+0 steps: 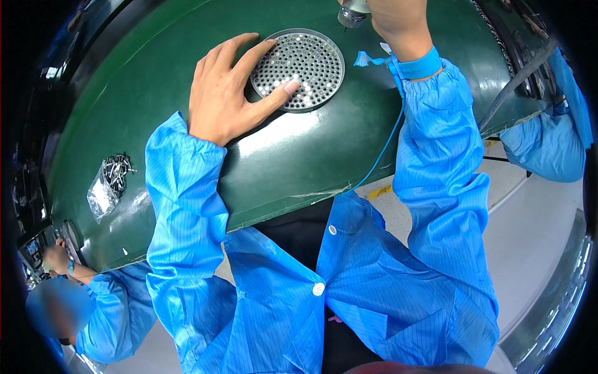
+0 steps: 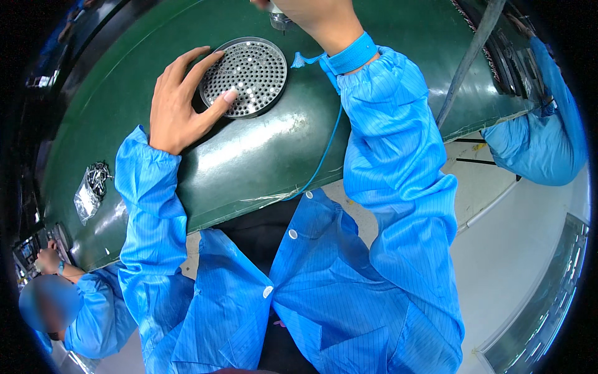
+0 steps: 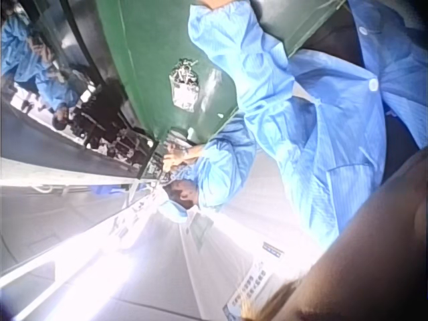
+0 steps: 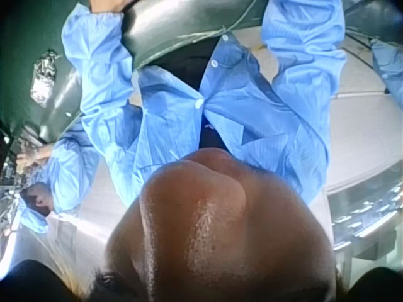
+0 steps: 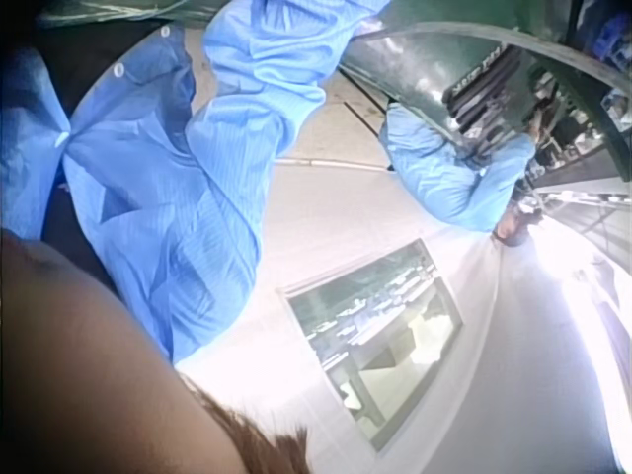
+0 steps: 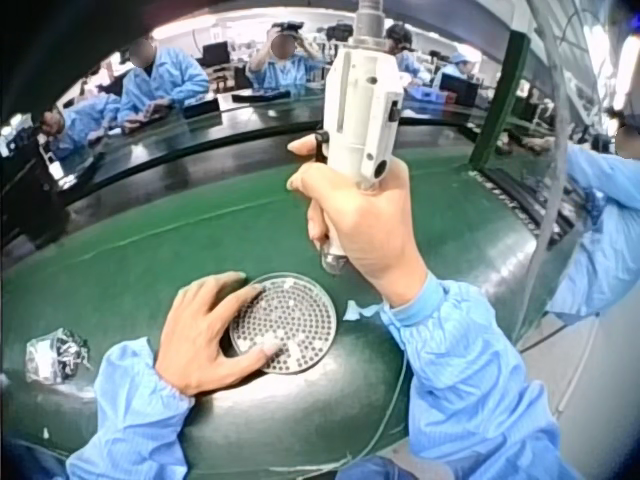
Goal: Assembling tablet components using an electric screwdriver on a factory production line.
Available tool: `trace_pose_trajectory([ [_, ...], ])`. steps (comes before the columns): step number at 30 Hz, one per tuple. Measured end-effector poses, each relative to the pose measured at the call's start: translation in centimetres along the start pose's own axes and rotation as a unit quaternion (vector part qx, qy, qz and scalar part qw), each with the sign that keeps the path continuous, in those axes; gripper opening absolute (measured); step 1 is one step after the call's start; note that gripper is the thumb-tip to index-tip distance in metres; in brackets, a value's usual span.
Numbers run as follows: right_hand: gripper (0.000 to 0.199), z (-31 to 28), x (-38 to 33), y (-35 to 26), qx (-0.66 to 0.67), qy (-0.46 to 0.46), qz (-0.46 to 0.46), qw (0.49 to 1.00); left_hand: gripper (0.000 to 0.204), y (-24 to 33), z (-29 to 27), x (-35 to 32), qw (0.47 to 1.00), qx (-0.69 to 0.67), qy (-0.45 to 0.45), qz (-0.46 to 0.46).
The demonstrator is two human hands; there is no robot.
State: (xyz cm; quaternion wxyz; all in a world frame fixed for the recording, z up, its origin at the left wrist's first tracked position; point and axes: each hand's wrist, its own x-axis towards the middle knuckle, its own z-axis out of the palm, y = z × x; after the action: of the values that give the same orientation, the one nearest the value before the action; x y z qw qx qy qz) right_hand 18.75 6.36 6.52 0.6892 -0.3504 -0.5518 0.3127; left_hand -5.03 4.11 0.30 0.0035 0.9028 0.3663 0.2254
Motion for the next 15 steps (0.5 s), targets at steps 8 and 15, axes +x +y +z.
trace_pose_trajectory([
  [8, 0.019, -0.21, -0.10, -0.12, -0.005, 0.004, 0.002, 1.000, 0.060, 0.23, -0.44, -0.19, 1.000, -0.013, 0.002, -0.004],
  [15, 0.020, -0.21, -0.18, -0.01, -0.001, -0.001, -0.006, 1.000, 0.063, 0.25, -0.52, -0.31, 0.999, -0.026, 0.005, -0.021],
])
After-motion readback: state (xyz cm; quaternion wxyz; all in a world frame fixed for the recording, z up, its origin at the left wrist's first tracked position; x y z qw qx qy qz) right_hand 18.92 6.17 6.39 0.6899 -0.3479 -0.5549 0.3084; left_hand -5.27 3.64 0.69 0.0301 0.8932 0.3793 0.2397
